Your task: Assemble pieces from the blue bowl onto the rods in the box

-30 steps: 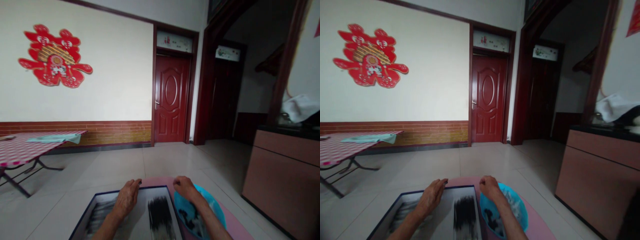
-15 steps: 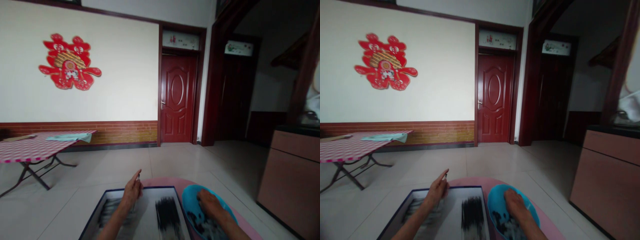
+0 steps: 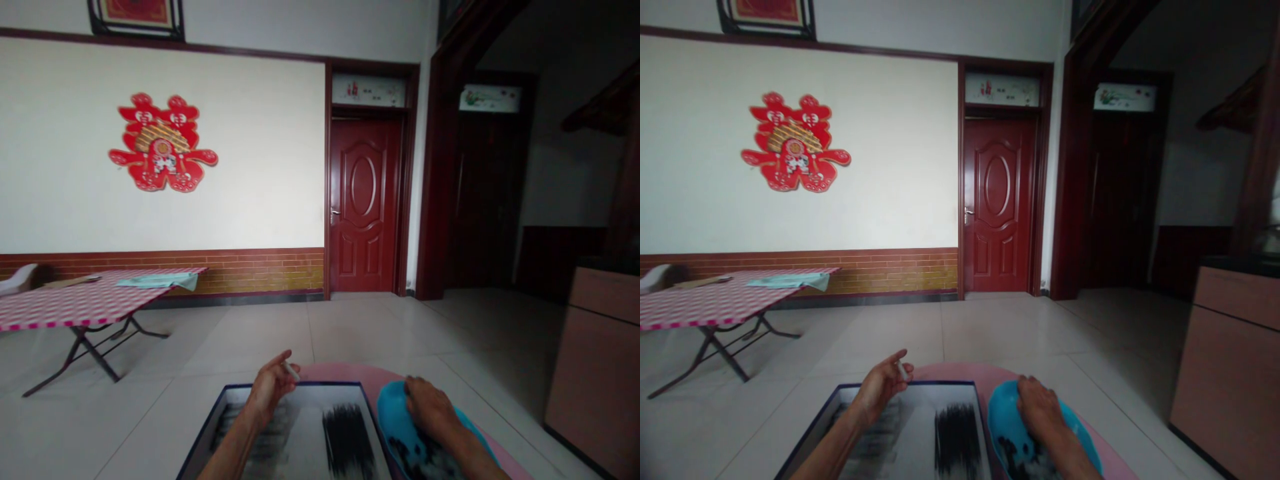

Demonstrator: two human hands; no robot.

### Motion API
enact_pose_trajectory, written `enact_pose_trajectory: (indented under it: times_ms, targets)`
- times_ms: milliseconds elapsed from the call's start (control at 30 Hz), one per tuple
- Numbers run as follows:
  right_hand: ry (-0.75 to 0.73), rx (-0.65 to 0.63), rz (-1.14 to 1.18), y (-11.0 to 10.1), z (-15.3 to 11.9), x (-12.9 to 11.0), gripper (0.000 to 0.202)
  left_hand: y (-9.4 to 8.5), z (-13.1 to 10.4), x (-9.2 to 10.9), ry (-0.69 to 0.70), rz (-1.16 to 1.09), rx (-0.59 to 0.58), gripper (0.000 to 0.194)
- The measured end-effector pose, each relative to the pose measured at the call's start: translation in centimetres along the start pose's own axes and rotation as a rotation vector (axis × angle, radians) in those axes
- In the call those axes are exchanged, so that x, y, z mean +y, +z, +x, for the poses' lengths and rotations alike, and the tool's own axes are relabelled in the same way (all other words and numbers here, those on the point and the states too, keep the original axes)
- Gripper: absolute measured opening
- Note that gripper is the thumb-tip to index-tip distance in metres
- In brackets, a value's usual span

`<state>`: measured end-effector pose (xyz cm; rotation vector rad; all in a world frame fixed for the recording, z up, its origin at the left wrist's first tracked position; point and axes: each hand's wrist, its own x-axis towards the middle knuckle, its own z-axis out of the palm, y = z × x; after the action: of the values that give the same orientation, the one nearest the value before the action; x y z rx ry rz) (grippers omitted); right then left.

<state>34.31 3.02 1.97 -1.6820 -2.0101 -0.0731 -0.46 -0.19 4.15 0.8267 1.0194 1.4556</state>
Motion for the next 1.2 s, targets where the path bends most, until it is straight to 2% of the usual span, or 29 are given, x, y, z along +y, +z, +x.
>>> enact_pose_trajectory:
  times_ms: [100, 233, 300, 367, 467, 567, 633, 767, 867, 933, 1000, 1067, 1200]
  targets:
    - [-0.002, 0.032, 0.358, -1.1, 1.8, -4.5, 0.020, -0.2, 0.5, -0.5, 0.136, 0.125, 0.003, 0.059]
    - [0.153, -0.141, 1.058, -0.5, 3.2, -12.6, 0.030, -1.2, 1.3, -1.6, 0.426, 0.542, 0.086, 0.047]
    - [0.203, -0.167, 1.225, 0.6, 3.2, -15.6, 0.033, -1.6, 1.3, -1.7, 0.603, 0.800, 0.154, 0.036]
    - [0.205, -0.160, 1.306, 2.0, 2.8, -17.3, 0.034, -1.7, 0.9, -1.4, 0.743, 1.016, 0.218, 0.029]
    - [0.171, -0.129, 1.307, 3.8, 2.2, -17.7, 0.031, -1.4, 0.4, -0.9, 0.867, 1.170, 0.229, 0.030]
    - [0.139, -0.088, 1.193, 4.9, 1.8, -16.9, 0.027, -1.1, 0.4, -0.9, 0.951, 1.184, 0.102, 0.030]
    - [0.108, -0.044, 1.146, 5.3, 1.8, -16.3, 0.026, -1.1, 0.7, -1.5, 0.969, 1.178, 0.013, 0.027]
    - [0.077, 0.014, 1.066, 6.0, 1.8, -15.5, 0.028, -1.6, 1.2, -3.0, 0.960, 1.170, -0.112, 0.043]
    - [0.051, 0.043, 0.982, 6.2, 1.8, -15.3, 0.026, -1.6, 0.9, -3.2, 0.969, 1.220, -0.089, 0.041]
    - [0.021, 0.070, 0.950, 6.2, 1.7, -15.3, 0.025, -1.1, 0.3, -2.5, 0.913, 1.296, -0.047, 0.035]
    - [0.004, 0.101, 0.931, 6.1, 1.6, -15.3, 0.024, -0.4, -0.4, -1.6, 0.785, 1.390, -0.022, 0.033]
    - [-0.005, 0.126, 0.912, 5.9, 1.6, -15.3, 0.023, 0.2, -1.0, -0.9, 0.711, 1.441, -0.038, 0.034]
    - [-0.018, 0.178, 0.859, 5.6, 1.5, -15.2, 0.024, 0.3, -1.2, -0.7, 0.682, 1.486, -0.043, 0.034]
